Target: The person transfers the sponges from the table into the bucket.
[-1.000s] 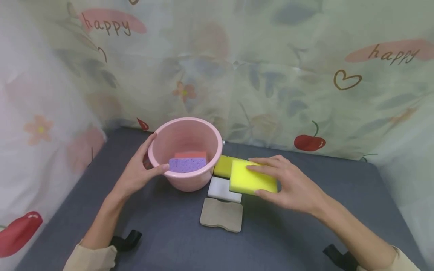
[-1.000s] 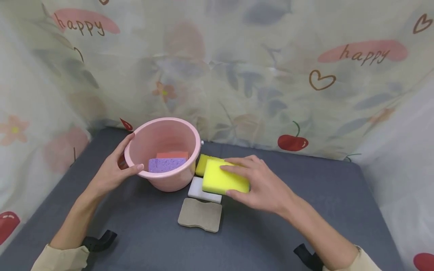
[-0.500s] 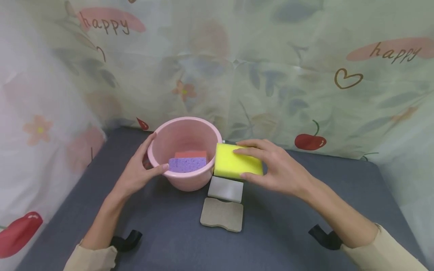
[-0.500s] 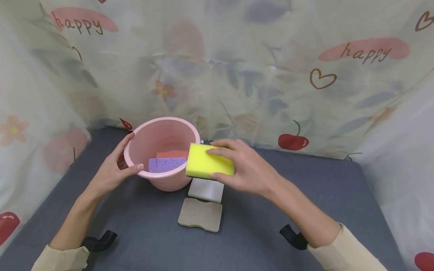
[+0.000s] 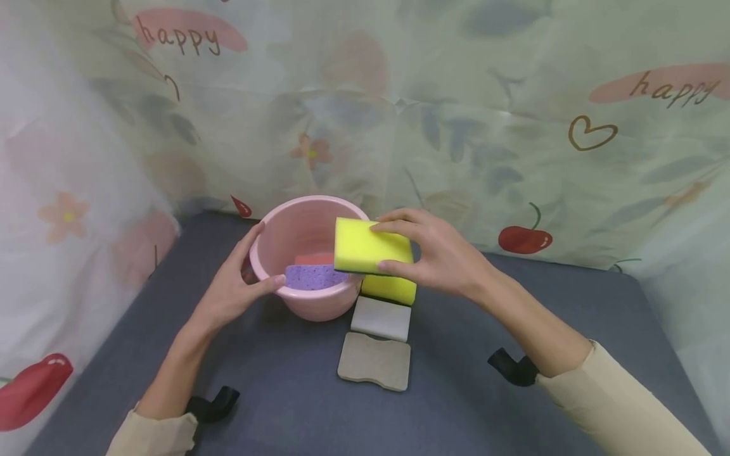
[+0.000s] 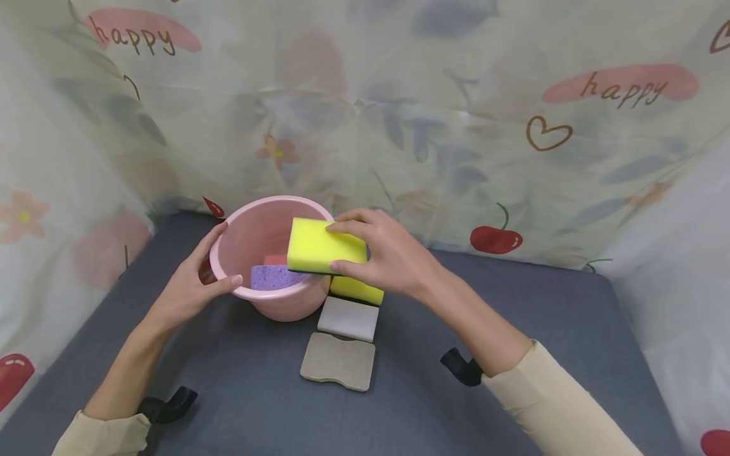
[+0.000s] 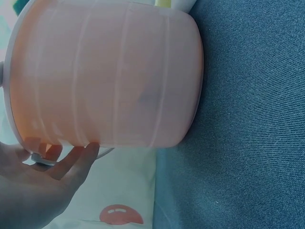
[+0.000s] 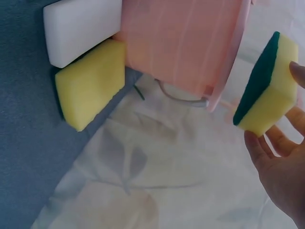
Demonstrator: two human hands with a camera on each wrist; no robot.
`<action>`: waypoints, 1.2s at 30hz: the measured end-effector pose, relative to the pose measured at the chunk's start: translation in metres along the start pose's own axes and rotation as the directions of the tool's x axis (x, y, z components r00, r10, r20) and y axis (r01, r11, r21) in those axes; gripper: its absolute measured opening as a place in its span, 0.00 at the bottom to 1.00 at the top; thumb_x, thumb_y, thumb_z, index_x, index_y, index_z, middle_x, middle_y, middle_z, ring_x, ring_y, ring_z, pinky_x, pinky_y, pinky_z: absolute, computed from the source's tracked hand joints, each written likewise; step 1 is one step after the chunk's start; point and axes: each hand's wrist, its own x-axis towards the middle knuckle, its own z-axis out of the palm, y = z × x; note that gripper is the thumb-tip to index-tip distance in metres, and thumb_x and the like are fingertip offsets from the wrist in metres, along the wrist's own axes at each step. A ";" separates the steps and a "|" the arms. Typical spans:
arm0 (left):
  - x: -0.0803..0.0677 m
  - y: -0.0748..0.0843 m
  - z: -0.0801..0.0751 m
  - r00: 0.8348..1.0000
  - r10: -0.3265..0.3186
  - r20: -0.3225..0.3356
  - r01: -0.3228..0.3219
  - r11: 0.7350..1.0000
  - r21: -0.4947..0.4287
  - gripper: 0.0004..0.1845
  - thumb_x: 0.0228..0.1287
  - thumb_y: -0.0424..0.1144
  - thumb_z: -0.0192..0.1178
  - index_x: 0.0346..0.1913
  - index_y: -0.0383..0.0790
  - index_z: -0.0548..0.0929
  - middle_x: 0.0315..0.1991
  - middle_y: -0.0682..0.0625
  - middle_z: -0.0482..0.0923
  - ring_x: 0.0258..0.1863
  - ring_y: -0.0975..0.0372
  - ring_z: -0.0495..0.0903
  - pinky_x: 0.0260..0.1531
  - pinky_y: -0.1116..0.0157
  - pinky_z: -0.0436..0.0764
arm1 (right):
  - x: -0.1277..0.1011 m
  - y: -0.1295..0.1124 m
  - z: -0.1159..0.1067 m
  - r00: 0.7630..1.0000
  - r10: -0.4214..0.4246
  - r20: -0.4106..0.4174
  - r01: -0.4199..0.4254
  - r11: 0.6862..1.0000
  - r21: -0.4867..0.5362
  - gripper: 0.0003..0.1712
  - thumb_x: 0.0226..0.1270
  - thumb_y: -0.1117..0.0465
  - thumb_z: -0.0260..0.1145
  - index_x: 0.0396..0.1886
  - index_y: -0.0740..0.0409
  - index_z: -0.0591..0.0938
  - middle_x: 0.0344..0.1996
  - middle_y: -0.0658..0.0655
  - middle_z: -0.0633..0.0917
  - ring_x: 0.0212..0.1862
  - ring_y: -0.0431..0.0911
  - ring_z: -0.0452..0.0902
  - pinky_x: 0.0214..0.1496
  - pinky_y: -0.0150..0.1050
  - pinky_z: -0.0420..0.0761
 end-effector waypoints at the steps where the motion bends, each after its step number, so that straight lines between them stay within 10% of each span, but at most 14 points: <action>1: 0.000 0.000 0.000 1.000 -0.002 0.001 0.002 1.000 0.008 0.54 0.59 0.38 0.72 0.80 0.56 0.47 0.78 0.50 0.48 0.70 0.51 0.62 0.56 0.72 0.74 | 0.002 0.000 0.000 1.000 0.000 0.000 0.000 1.000 -0.001 0.31 0.62 0.49 0.73 0.64 0.51 0.80 0.60 0.51 0.78 0.61 0.47 0.72 0.58 0.47 0.76; 6: 0.000 0.001 -0.002 1.000 -0.005 0.005 0.005 0.999 0.033 0.54 0.59 0.38 0.72 0.80 0.57 0.46 0.79 0.50 0.48 0.70 0.51 0.62 0.60 0.58 0.74 | 0.015 -0.002 0.002 1.000 0.002 0.018 -0.002 1.000 -0.008 0.32 0.61 0.50 0.75 0.64 0.52 0.80 0.60 0.52 0.78 0.61 0.48 0.73 0.58 0.47 0.76; 21: -0.002 -0.001 -0.003 1.000 0.002 0.007 -0.002 1.000 0.003 0.54 0.60 0.37 0.71 0.80 0.56 0.46 0.78 0.49 0.48 0.70 0.50 0.61 0.54 0.77 0.72 | 0.054 -0.012 0.019 0.989 0.114 0.096 -0.117 0.993 0.028 0.34 0.62 0.47 0.73 0.67 0.52 0.78 0.63 0.52 0.78 0.65 0.47 0.71 0.61 0.43 0.74; 29: -0.001 0.000 -0.001 1.000 -0.002 0.013 0.001 1.000 0.013 0.53 0.60 0.38 0.71 0.80 0.57 0.47 0.78 0.51 0.48 0.70 0.52 0.61 0.61 0.54 0.71 | 0.066 -0.006 0.034 0.983 0.161 0.087 -0.166 0.985 0.054 0.35 0.61 0.47 0.73 0.66 0.52 0.78 0.64 0.54 0.78 0.66 0.48 0.71 0.52 0.40 0.78; 36: -0.001 0.001 0.000 1.000 -0.004 0.015 0.004 1.000 -0.004 0.53 0.60 0.37 0.71 0.80 0.56 0.46 0.78 0.49 0.48 0.70 0.51 0.62 0.56 0.71 0.74 | 0.074 -0.002 0.045 0.986 0.132 0.105 -0.138 0.989 0.058 0.33 0.62 0.47 0.73 0.64 0.53 0.80 0.64 0.51 0.78 0.67 0.46 0.70 0.58 0.37 0.76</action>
